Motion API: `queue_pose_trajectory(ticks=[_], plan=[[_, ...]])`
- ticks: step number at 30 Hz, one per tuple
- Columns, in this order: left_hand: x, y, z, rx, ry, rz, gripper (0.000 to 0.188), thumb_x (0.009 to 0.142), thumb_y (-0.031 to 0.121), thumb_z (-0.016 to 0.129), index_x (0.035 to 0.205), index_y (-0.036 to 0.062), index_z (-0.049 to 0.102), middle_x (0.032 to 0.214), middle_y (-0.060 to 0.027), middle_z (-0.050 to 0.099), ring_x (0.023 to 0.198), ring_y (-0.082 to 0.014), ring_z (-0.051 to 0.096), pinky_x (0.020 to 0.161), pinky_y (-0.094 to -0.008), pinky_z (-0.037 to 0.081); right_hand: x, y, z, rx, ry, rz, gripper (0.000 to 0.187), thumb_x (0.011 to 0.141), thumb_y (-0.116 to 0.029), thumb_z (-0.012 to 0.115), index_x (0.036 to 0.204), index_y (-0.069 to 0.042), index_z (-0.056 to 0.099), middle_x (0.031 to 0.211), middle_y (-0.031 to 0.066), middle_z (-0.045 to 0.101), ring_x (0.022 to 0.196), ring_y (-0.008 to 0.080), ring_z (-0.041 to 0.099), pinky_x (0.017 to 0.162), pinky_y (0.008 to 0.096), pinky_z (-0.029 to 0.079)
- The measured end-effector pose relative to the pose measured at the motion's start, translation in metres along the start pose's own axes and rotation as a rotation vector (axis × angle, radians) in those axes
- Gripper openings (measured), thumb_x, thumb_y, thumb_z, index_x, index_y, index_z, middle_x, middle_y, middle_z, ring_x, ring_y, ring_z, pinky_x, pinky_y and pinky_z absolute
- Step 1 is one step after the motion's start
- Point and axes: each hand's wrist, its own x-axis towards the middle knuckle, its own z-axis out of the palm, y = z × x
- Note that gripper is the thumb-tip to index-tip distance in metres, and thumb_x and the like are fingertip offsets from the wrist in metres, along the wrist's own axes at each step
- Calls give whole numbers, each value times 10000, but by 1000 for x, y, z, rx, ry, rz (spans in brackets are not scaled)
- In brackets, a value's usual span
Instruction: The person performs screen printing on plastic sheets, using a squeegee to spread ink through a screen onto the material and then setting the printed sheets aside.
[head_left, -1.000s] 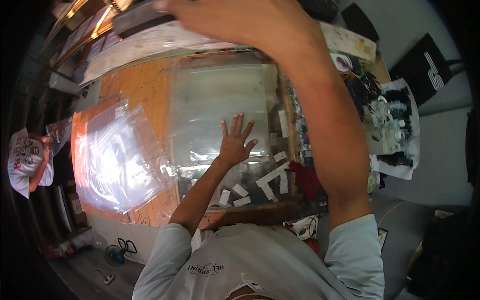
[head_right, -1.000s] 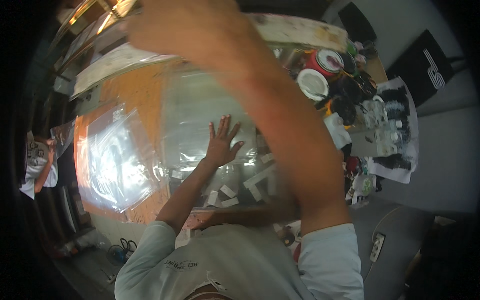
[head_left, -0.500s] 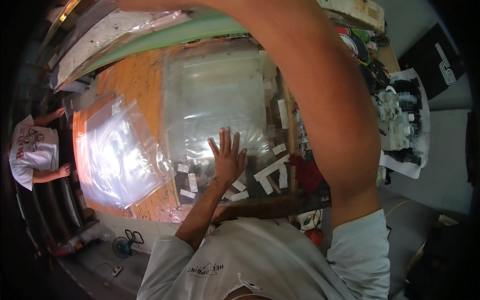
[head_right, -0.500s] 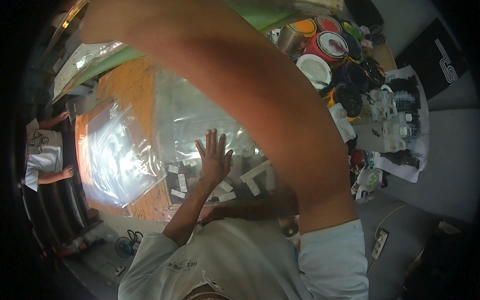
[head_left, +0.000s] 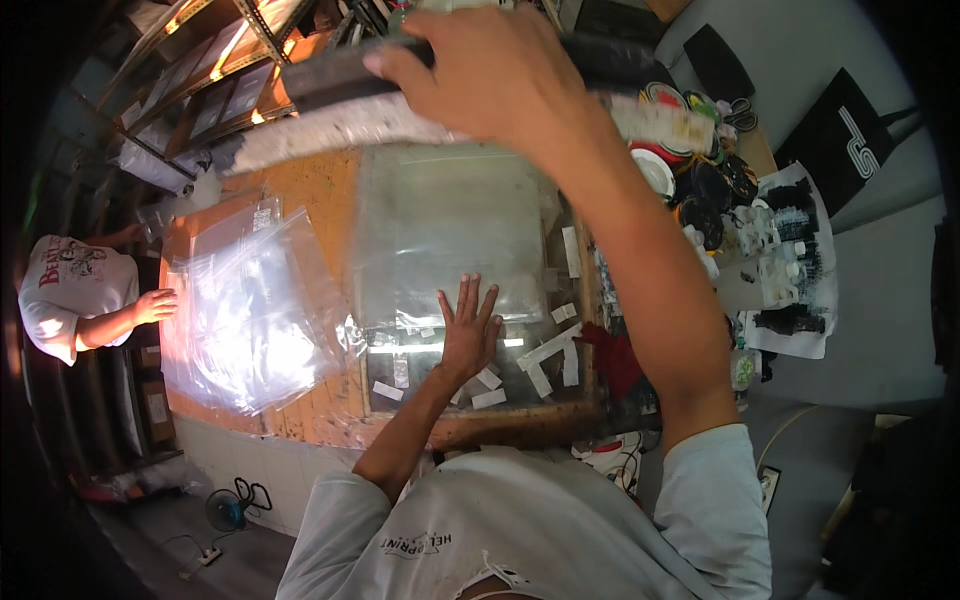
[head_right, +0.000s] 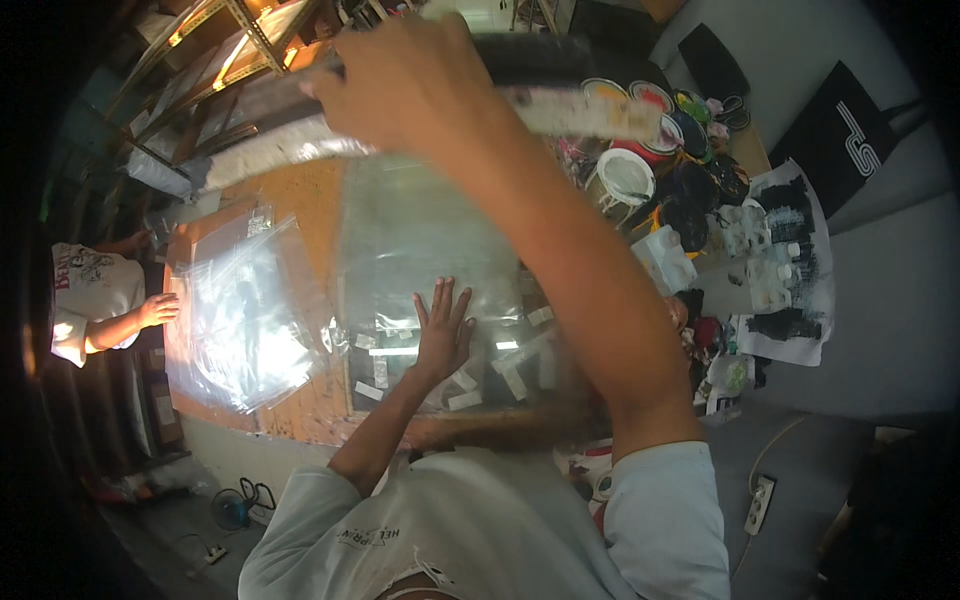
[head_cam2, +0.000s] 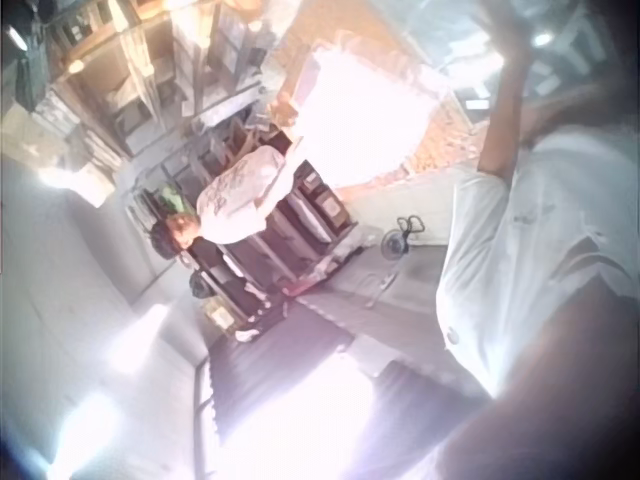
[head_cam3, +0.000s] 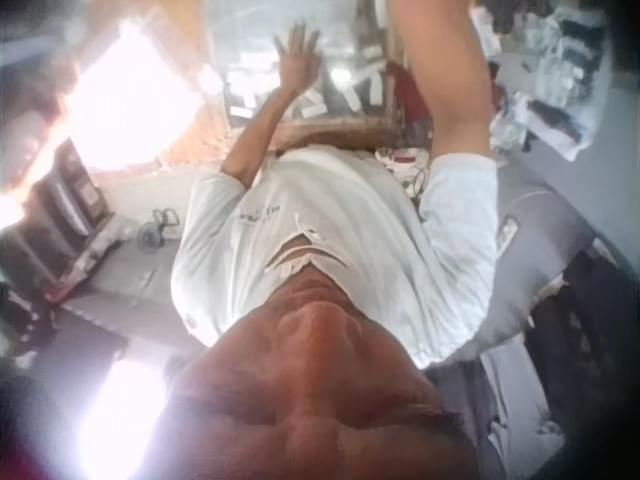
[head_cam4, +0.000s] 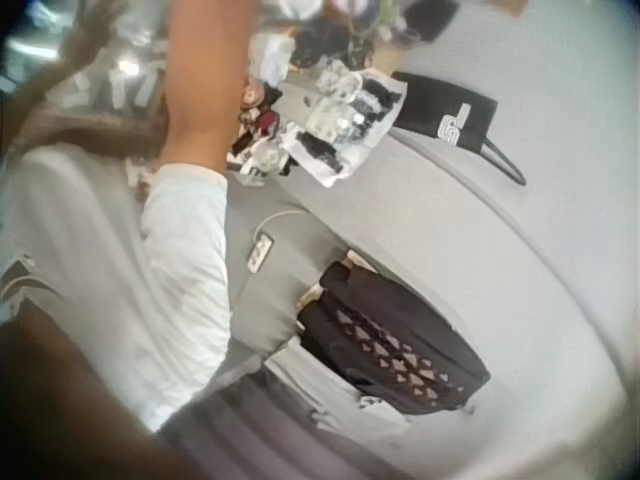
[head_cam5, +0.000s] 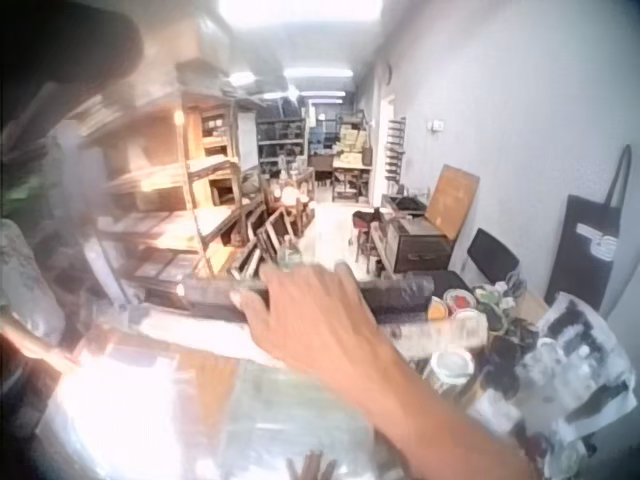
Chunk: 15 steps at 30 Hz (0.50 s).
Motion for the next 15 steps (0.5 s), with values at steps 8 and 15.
queue_pose_trajectory(ticks=[8,15], plan=[[-70,59,-121,-1652,552,-471,555,1022,295,642,1483,67,435,1486,-121,504,1411,-301,461,1165,-510,376,-175,-28,67,88,-129,-15,550,905,-280,740,1408,-104,604,883,91,526,862,270,521,803,452,352],[-92,9,-75,-2037,343,-1209,270,1019,372,651,1135,129,631,1152,-76,644,1176,-268,593,1045,-522,467,-169,75,207,102,-268,86,738,731,142,630,1416,-134,612,926,84,563,940,294,541,878,441,373]])
